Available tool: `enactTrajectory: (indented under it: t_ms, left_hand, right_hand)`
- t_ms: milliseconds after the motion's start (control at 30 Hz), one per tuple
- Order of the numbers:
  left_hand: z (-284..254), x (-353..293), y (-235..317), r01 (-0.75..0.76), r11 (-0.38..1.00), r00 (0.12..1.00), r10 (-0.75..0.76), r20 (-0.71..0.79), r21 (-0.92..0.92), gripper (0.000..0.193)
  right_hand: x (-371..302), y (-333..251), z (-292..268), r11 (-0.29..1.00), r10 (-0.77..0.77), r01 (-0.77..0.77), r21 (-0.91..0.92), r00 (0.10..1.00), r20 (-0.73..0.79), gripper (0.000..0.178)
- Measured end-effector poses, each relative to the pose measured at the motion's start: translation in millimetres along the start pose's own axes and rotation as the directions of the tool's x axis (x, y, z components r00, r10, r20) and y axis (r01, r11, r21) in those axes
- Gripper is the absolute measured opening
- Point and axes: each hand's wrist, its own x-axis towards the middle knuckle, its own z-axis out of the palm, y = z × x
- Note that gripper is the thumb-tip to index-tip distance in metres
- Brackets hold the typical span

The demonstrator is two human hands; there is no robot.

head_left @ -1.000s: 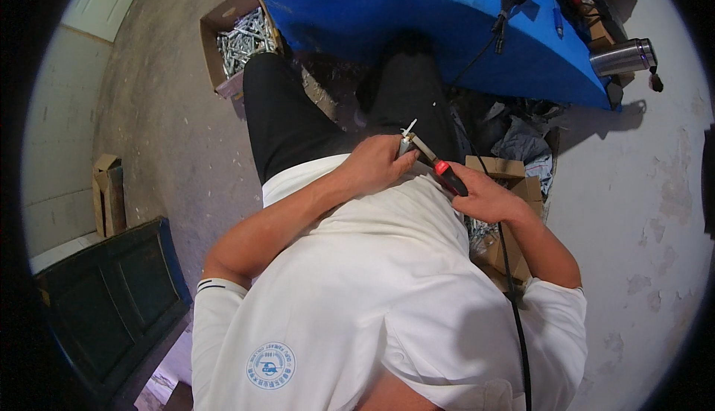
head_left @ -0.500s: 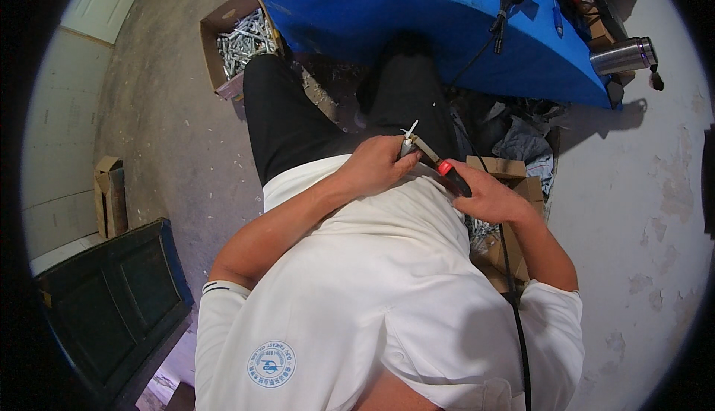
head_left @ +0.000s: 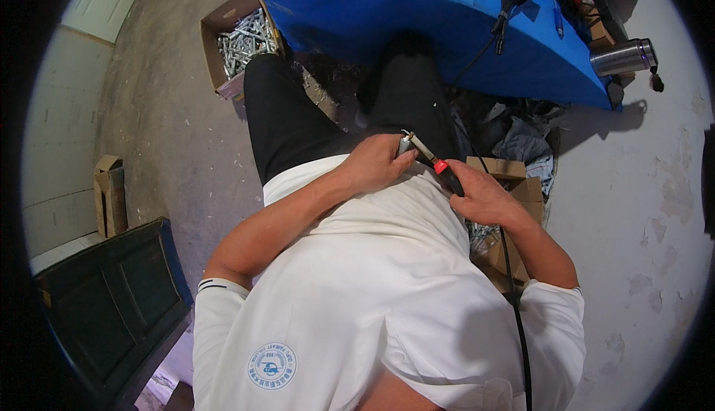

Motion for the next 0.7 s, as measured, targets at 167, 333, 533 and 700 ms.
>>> enactTrajectory:
  t_ms: [167, 333, 533, 700]
  left_hand:
    - [2, -1, 3, -0.021, 0.992, 0.999, 0.024, 0.021, -0.124, 0.023]
    - [7, 3, -11, 0.037, 0.936, 0.992, 0.007, 0.124, -0.350, 0.026]
    - [4, -1, -5, -0.074, 0.867, 0.990, 0.122, 0.067, -0.493, 0.026]
    - [-2, -1, -13, 0.045, 0.856, 0.986, 0.045, 0.161, -0.515, 0.027]
  right_hand:
    - [3, 12, 5, 0.981, -0.162, 0.165, 0.098, 0.986, -0.031, 0.061]
    - [1, 14, -6, 0.945, -0.111, 0.066, 0.319, 0.986, 0.122, 0.062]
    - [-1, 24, -12, 0.930, -0.116, 0.054, 0.364, 0.982, 0.150, 0.061]
    - [-8, 0, -20, 0.674, -0.023, -0.020, 0.738, 0.999, 0.049, 0.046]
